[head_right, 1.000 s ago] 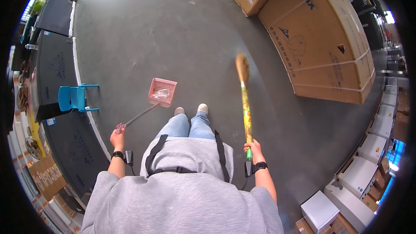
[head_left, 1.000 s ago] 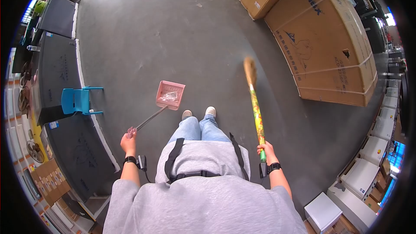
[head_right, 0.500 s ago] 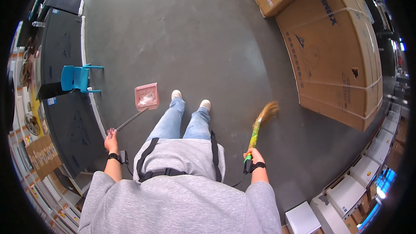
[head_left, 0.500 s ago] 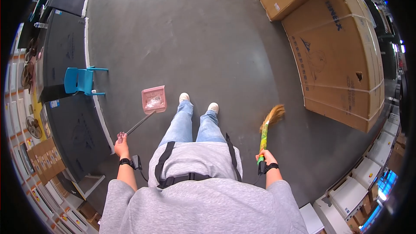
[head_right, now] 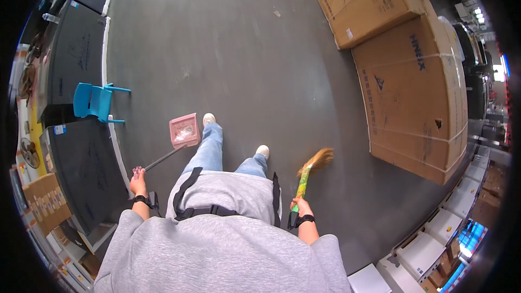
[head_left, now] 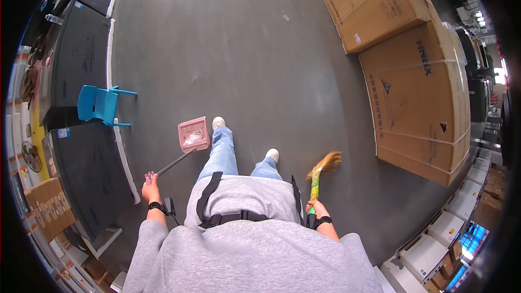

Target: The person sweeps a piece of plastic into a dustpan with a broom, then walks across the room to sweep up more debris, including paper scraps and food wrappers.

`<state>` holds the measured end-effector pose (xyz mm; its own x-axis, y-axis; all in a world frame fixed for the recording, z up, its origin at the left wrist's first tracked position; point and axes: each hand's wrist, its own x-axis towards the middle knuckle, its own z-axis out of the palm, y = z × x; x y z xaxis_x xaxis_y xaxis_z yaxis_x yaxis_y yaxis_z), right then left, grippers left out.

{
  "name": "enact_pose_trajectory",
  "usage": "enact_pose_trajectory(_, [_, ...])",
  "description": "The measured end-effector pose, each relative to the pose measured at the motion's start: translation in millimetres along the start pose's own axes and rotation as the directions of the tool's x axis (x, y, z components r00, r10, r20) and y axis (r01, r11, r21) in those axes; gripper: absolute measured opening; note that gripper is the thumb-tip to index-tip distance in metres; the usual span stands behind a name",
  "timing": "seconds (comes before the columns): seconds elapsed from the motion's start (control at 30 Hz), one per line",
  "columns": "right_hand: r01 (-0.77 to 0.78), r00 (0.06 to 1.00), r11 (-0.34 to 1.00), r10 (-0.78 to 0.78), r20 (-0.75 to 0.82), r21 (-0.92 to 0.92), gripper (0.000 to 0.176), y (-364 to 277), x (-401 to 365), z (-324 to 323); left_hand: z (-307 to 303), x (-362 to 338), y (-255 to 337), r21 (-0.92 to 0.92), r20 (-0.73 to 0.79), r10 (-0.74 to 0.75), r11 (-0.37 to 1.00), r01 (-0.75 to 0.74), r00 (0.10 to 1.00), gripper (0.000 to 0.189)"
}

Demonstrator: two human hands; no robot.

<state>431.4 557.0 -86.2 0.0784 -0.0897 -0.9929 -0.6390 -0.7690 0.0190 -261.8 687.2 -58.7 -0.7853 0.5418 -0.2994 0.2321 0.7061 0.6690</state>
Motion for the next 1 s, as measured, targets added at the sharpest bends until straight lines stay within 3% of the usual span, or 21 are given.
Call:
enact_pose_trajectory(0.03, [0.002,1.0,0.999,-0.002,0.006,-0.042,0.01,4.2,-3.1,17.0,-0.7,9.7,3.0,0.008,0.003,-0.011,1.0,0.011,1.0,0.037])
enact_pose_trajectory(0.07, [0.045,0.997,0.971,-0.027,0.077,-0.235,0.004,8.6,-7.6,31.7,-2.1,21.9,6.9,0.063,0.0,-0.006,0.998,0.006,1.0,0.037])
enact_pose_trajectory(0.1, [0.104,0.994,0.946,-0.111,-0.005,-0.307,0.008,15.3,-28.2,63.1,-2.6,34.7,10.3,-0.006,-0.004,0.021,1.0,-0.021,1.0,0.037])
enact_pose_trajectory(0.17, [0.181,0.976,0.861,-0.219,-0.024,-0.474,0.008,22.8,-46.8,115.1,-2.1,61.1,17.9,-0.14,-0.016,0.076,0.987,-0.077,0.997,0.038])
enact_pose_trajectory(0.2, [0.211,0.964,0.812,-0.264,-0.019,-0.544,0.008,24.5,-50.8,138.5,-6.7,73.1,26.1,-0.056,-0.021,0.082,0.995,-0.083,0.996,0.038])
enact_pose_trajectory(0.27, [0.233,0.96,0.783,-0.281,0.006,-0.576,0.008,23.6,-49.7,176.9,-17.8,90.9,43.8,0.11,-0.039,0.083,0.991,-0.079,0.996,0.04])
enact_pose_trajectory(0.4, [0.235,0.965,0.801,-0.259,0.036,-0.551,0.008,11.1,-50.7,235.6,-31.2,136.7,45.2,0.034,-0.046,0.015,0.999,-0.014,0.999,0.04])
enact_pose_trajectory(0.5, [0.209,0.975,0.852,-0.218,0.037,-0.479,0.008,-0.7,-50.2,272.0,-33.6,162.5,75.8,0.121,-0.091,0.12,0.987,-0.109,0.989,0.036])
enact_pose_trajectory(0.53, [0.202,0.977,0.865,-0.209,0.037,-0.459,0.008,-4.9,-50.2,283.0,-28.8,172.9,82.0,0.023,-0.119,0.186,0.983,-0.184,0.975,0.032])
enact_pose_trajectory(0.63, [0.179,0.983,0.882,-0.182,0.035,-0.436,0.008,-21.7,-49.5,313.4,-27.0,202.6,111.2,0.083,-0.087,0.073,0.994,-0.066,0.994,0.03])
enact_pose_trajectory(0.83, [0.145,0.988,0.873,-0.148,0.03,-0.466,0.008,-37.7,-44.4,376.3,-24.3,265.2,162.1,0.203,-0.173,0.059,0.979,-0.023,0.983,0.035])
enact_pose_trajectory(1.0, [0.182,0.981,0.775,-0.182,0.062,-0.606,0.009,-51.8,-53.1,434.5,-31.4,318.1,217.8,0.238,-0.19,0.035,0.971,0.011,0.981,0.039])
